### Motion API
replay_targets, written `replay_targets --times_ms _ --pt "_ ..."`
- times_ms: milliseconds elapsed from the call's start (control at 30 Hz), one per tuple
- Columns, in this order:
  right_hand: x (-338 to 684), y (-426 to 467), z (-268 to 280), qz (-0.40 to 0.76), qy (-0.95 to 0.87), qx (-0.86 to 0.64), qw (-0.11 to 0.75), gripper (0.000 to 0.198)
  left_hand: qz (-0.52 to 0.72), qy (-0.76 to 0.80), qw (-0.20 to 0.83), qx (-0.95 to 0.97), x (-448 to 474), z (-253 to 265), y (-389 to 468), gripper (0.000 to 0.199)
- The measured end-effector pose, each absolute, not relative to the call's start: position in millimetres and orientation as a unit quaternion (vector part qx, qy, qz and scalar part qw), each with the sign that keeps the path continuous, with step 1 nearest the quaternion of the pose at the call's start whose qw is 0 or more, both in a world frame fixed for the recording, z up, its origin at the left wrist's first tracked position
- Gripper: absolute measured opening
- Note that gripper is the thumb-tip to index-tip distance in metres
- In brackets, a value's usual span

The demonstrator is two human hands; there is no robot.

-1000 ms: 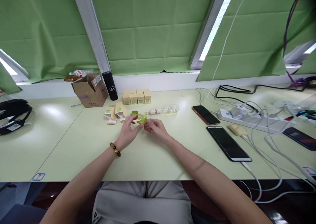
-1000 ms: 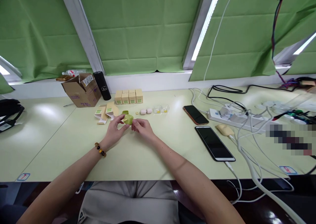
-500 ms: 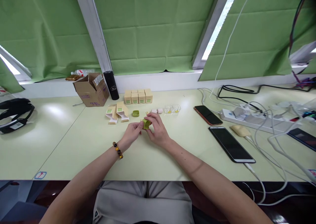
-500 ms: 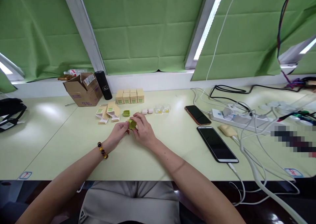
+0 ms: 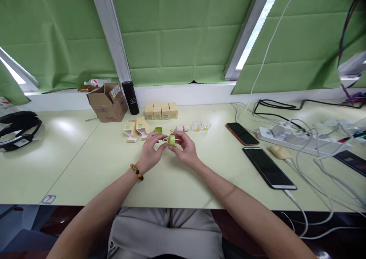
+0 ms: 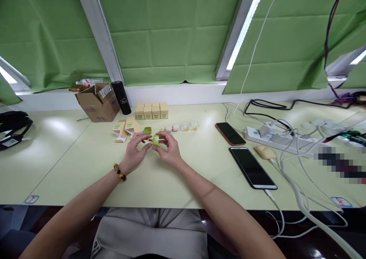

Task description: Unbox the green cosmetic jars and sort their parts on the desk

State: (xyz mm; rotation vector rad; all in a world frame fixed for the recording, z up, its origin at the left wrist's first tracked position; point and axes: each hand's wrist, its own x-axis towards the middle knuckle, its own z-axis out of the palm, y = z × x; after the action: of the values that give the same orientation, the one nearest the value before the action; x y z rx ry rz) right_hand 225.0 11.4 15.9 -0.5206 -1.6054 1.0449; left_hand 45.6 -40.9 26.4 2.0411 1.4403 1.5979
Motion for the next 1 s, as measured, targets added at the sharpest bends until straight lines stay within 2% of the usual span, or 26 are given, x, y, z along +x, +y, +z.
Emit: replay_targets --times_ms 333,700,1000 --pt "224 8 19 0.434 -0.682 -0.215 0.548 0.042 0.564 0.496 0.096 0.653 46 28 -41 0.014" --pt "224 9 15 0.423 -0.695 -0.207 0.543 0.044 0.587 0.525 0.321 0.527 48 24 -36 0.023" --pt "226 7 19 0.398 -0.71 -0.198 0.546 0.041 0.595 0.518 0.368 0.492 53 32 -40 0.025"
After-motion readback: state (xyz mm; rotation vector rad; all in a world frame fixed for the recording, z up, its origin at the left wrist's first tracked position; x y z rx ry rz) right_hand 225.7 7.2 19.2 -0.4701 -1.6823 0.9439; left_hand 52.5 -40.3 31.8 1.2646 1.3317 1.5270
